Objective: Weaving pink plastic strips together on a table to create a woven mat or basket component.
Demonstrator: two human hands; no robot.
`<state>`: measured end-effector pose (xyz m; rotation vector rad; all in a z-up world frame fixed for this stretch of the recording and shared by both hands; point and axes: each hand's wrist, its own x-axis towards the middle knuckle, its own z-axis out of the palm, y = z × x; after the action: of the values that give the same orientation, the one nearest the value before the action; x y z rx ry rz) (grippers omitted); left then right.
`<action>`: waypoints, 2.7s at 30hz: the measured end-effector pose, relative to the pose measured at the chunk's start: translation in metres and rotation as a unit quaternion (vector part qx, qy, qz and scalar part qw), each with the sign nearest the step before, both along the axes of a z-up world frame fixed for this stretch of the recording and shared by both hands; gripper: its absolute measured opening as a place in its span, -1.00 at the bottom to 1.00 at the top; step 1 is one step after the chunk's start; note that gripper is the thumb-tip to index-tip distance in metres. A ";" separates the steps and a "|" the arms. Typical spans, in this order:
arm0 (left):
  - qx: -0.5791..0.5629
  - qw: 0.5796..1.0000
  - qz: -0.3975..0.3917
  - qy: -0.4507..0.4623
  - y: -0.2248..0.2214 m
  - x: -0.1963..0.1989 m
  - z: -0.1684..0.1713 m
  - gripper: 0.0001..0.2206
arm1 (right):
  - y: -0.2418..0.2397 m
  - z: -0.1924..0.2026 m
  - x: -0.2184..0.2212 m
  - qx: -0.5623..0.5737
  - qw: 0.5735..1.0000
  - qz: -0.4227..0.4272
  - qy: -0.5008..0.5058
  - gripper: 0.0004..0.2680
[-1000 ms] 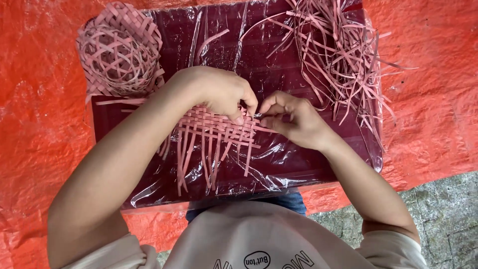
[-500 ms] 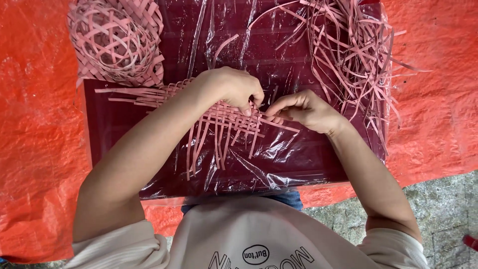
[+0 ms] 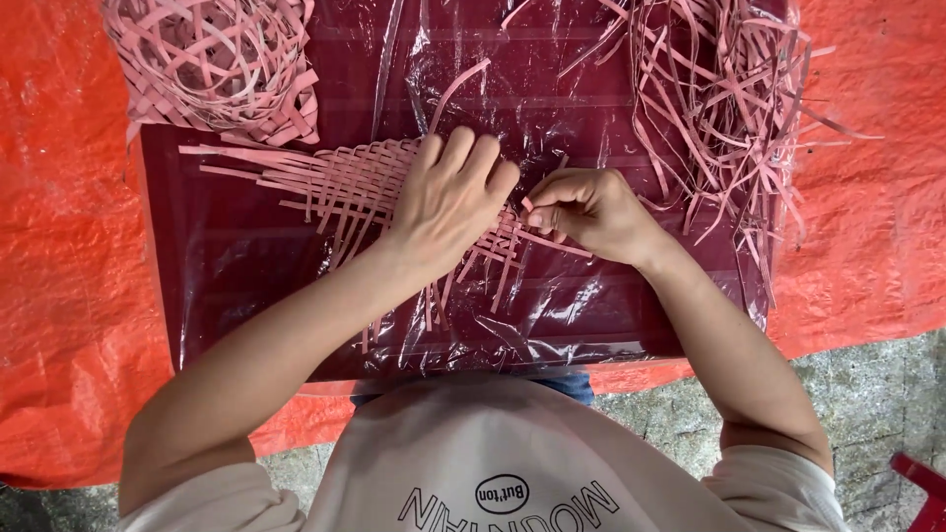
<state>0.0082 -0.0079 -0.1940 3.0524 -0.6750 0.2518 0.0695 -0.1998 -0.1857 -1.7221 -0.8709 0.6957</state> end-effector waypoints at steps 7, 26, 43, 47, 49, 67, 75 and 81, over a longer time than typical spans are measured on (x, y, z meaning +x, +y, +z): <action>-0.116 0.983 -0.055 -0.129 -0.019 -0.051 -0.024 -0.92 | 0.008 0.002 -0.003 0.036 0.994 -0.051 0.086 -0.93; -0.032 0.994 0.006 -0.101 -0.021 -0.074 -0.042 -0.65 | 0.042 0.020 -0.009 -0.200 0.970 -0.010 -0.134 -0.93; -0.039 0.998 0.035 -0.024 -0.023 -0.077 -0.048 -0.62 | 0.058 0.018 -0.020 -0.360 0.893 0.116 -0.244 -0.90; -0.051 0.998 0.032 -0.021 -0.022 -0.076 -0.036 -0.67 | 0.067 0.026 -0.024 -0.334 0.912 0.098 -0.218 -0.91; -0.050 0.998 0.027 -0.021 -0.020 -0.076 -0.034 -0.66 | 0.069 0.031 -0.020 -0.323 0.923 0.077 -0.196 -0.90; -0.028 0.999 0.018 -0.006 -0.018 -0.075 -0.033 -0.49 | 0.051 0.026 -0.009 -0.198 0.969 0.047 -0.141 -0.92; -0.023 0.999 0.022 -0.004 -0.019 -0.075 -0.039 -0.51 | 0.048 0.026 -0.012 -0.301 0.900 0.135 -0.286 -0.96; -0.035 0.999 0.022 0.007 -0.018 -0.077 -0.040 -0.49 | 0.047 0.027 -0.018 -0.279 0.888 0.161 -0.329 -0.93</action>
<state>-0.0687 -0.0261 -0.2340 3.0023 -0.5863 0.2480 0.0513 -0.1530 -0.1585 -2.4284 -1.5656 0.6115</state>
